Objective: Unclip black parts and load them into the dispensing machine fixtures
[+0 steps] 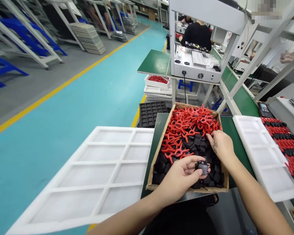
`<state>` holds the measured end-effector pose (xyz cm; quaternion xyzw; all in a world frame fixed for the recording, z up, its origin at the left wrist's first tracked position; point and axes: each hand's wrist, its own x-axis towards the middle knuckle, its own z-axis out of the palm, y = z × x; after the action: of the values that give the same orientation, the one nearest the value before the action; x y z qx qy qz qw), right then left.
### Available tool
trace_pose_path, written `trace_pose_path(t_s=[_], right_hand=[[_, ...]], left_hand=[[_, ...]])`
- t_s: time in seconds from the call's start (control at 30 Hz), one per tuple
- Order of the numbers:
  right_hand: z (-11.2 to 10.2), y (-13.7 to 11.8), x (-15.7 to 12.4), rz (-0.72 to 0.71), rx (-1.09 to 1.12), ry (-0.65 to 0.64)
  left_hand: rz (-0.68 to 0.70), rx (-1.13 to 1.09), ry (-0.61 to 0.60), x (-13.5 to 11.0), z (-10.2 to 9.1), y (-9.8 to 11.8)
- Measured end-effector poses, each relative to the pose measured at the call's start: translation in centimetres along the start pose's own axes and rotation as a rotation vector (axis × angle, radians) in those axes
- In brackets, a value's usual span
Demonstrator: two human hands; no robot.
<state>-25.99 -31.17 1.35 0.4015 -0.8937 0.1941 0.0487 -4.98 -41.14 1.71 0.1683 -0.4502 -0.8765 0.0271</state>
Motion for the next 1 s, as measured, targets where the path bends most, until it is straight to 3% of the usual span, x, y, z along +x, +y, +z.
trace_pose_path(t_s=[0.23,0.43,0.77,0.87,1.0], right_hand=[[0.2,0.6,0.4,0.083,0.206,-0.082],[0.3,0.4,-0.4,-0.008,0.336,-0.218],[0.4,-0.7,-1.3,-0.202,0.188,-0.095],[-0.8,-0.9,-2.0,-0.222,0.161,-0.039],[-4.1,-0.9,-4.3,-0.217,0.238,-0.003]], left_hand=[[0.047,-0.037,0.002,0.0,-0.1,0.3],[0.062,-0.038,0.015,0.0,0.0,0.3],[0.067,-0.032,0.019,0.0,-0.2,-0.1],[0.063,-0.048,0.032,0.1,-0.2,-0.2],[0.038,-0.095,0.025,0.2,-0.2,-0.2]])
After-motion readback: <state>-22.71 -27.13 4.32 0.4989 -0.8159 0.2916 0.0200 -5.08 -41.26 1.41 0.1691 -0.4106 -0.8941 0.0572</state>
